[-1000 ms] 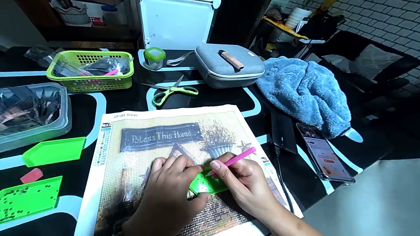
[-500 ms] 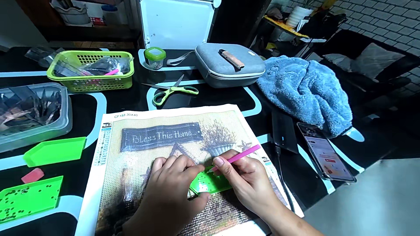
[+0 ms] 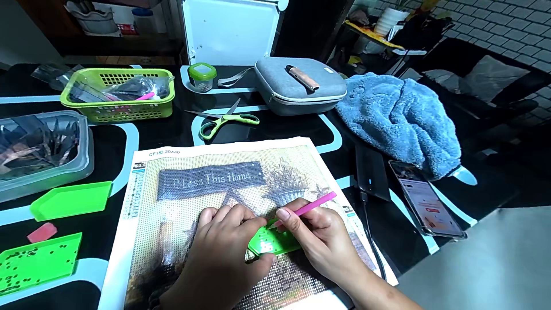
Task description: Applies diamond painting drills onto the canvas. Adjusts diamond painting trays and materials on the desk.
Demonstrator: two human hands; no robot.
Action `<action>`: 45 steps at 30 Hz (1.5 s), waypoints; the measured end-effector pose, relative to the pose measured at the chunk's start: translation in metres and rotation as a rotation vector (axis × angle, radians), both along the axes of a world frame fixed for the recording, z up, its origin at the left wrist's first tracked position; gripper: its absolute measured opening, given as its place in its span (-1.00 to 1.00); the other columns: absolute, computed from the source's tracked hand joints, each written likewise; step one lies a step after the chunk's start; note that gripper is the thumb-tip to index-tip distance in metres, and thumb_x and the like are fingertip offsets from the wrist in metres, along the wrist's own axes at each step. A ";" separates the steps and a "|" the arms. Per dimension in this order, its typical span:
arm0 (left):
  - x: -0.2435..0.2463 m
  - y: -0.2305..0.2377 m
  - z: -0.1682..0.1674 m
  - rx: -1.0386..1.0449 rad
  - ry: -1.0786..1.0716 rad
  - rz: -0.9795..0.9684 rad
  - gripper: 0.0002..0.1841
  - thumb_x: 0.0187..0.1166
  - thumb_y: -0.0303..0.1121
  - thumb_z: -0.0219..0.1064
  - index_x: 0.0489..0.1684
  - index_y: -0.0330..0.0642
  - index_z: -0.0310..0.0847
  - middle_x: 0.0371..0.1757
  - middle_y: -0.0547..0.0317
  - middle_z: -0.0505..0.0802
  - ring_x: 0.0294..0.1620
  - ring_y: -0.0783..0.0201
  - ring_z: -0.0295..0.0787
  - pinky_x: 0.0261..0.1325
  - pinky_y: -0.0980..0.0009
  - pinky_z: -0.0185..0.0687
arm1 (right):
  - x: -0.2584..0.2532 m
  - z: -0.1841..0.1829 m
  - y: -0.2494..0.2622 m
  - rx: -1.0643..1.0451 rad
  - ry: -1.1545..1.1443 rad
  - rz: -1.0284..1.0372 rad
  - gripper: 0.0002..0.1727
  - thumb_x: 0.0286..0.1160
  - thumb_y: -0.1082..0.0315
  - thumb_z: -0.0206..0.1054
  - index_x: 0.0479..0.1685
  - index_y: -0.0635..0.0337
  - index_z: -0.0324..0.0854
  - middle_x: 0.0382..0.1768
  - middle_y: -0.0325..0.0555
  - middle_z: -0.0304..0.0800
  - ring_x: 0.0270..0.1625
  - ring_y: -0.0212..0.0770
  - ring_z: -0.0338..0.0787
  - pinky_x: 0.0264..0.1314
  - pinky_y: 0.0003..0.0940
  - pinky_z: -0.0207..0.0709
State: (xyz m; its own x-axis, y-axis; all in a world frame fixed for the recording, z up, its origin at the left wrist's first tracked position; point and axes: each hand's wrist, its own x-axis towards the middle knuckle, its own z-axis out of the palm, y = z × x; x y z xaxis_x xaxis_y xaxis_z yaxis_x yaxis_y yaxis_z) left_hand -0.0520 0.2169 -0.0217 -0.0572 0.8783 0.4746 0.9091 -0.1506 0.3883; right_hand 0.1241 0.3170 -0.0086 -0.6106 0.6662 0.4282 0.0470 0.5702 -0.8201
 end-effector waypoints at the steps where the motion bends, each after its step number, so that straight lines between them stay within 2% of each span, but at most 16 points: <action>1: 0.000 0.000 0.000 -0.004 -0.003 -0.003 -0.57 0.16 0.21 0.35 -0.12 0.28 0.92 -0.22 0.47 0.84 -0.21 0.39 0.71 -0.02 0.19 0.42 | 0.002 0.002 0.000 -0.052 0.021 0.000 -0.73 0.78 0.24 0.23 -0.26 0.15 0.74 -0.43 -0.33 0.81 -0.36 -0.55 0.76 -0.28 -0.68 0.65; 6: -0.002 -0.001 -0.003 -0.004 -0.008 -0.014 -0.54 0.22 0.26 0.31 -0.08 0.31 0.92 -0.20 0.48 0.85 -0.21 0.40 0.70 -0.01 0.20 0.41 | 0.031 0.012 0.007 -0.441 0.171 -0.135 -0.68 0.82 0.24 0.13 -0.33 0.04 0.72 -0.51 -0.29 0.82 -0.57 -0.58 0.65 -0.48 -0.73 0.50; 8: -0.003 -0.001 -0.002 -0.014 -0.016 -0.020 -0.52 0.22 0.27 0.30 -0.06 0.30 0.92 -0.21 0.46 0.85 -0.22 0.38 0.69 0.00 0.18 0.39 | 0.044 0.008 0.008 -0.502 0.194 -0.180 -0.66 0.82 0.25 0.10 -0.34 0.04 0.71 -0.53 -0.29 0.80 -0.59 -0.59 0.63 -0.51 -0.74 0.47; 10: -0.004 -0.001 -0.002 -0.021 -0.021 -0.030 -0.52 0.24 0.28 0.29 -0.06 0.29 0.93 -0.20 0.45 0.85 -0.22 0.37 0.70 0.00 0.15 0.40 | 0.054 0.002 0.006 -0.467 0.182 -0.189 -0.67 0.82 0.23 0.13 -0.34 0.04 0.71 -0.52 -0.30 0.80 -0.57 -0.60 0.64 -0.49 -0.75 0.48; 16: -0.006 -0.002 -0.001 -0.045 -0.039 -0.044 -0.51 0.28 0.30 0.28 -0.04 0.30 0.92 -0.16 0.47 0.85 -0.19 0.39 0.68 0.04 0.16 0.37 | 0.063 -0.007 0.002 -0.186 0.071 -0.154 -0.69 0.82 0.18 0.15 -0.30 0.04 0.67 -0.49 -0.43 0.71 -0.46 -0.63 0.64 -0.38 -0.75 0.51; 22: -0.007 -0.003 -0.001 -0.038 -0.038 -0.053 -0.50 0.29 0.31 0.28 -0.03 0.29 0.92 -0.16 0.45 0.85 -0.21 0.40 0.66 0.03 0.16 0.34 | 0.062 -0.010 0.001 -0.098 0.045 -0.169 -0.69 0.83 0.19 0.14 -0.31 0.07 0.66 -0.51 -0.43 0.68 -0.46 -0.65 0.63 -0.38 -0.76 0.51; 26: -0.008 -0.003 -0.002 -0.040 -0.036 -0.053 -0.49 0.32 0.32 0.25 -0.02 0.29 0.92 -0.16 0.47 0.84 -0.21 0.41 0.66 0.03 0.17 0.34 | 0.061 -0.011 0.001 -0.057 0.029 -0.155 -0.68 0.83 0.22 0.15 -0.31 0.11 0.67 -0.49 -0.40 0.70 -0.44 -0.63 0.66 -0.37 -0.74 0.54; 35: -0.008 -0.003 -0.001 -0.036 -0.030 -0.055 -0.48 0.32 0.35 0.24 -0.01 0.31 0.91 -0.17 0.47 0.84 -0.22 0.40 0.65 0.03 0.17 0.35 | 0.065 -0.011 0.000 0.209 -0.099 -0.125 -0.63 0.85 0.16 0.13 -0.26 0.23 0.64 -0.46 -0.24 0.69 -0.40 -0.60 0.65 -0.29 -0.73 0.53; 38: -0.007 -0.002 -0.001 -0.034 -0.024 -0.046 -0.49 0.29 0.32 0.26 -0.02 0.31 0.91 -0.16 0.48 0.84 -0.21 0.40 0.66 0.01 0.18 0.36 | 0.068 -0.009 0.003 0.152 -0.102 -0.096 -0.63 0.85 0.16 0.14 -0.25 0.22 0.67 -0.46 -0.28 0.71 -0.42 -0.62 0.64 -0.34 -0.74 0.53; 42: -0.006 -0.002 -0.001 -0.019 -0.007 -0.031 -0.52 0.26 0.28 0.28 -0.05 0.31 0.92 -0.19 0.49 0.84 -0.23 0.41 0.68 -0.03 0.20 0.39 | 0.062 0.000 0.005 -0.144 -0.023 -0.150 -0.69 0.81 0.15 0.16 -0.30 0.03 0.69 -0.48 -0.44 0.76 -0.48 -0.64 0.68 -0.42 -0.75 0.54; 45: -0.005 -0.002 -0.001 -0.015 -0.013 -0.024 -0.53 0.25 0.28 0.29 -0.06 0.32 0.92 -0.21 0.49 0.84 -0.24 0.41 0.67 -0.03 0.21 0.39 | 0.046 0.004 0.003 -0.136 0.032 -0.119 -0.71 0.80 0.18 0.19 -0.28 0.06 0.70 -0.46 -0.38 0.77 -0.43 -0.58 0.71 -0.35 -0.70 0.59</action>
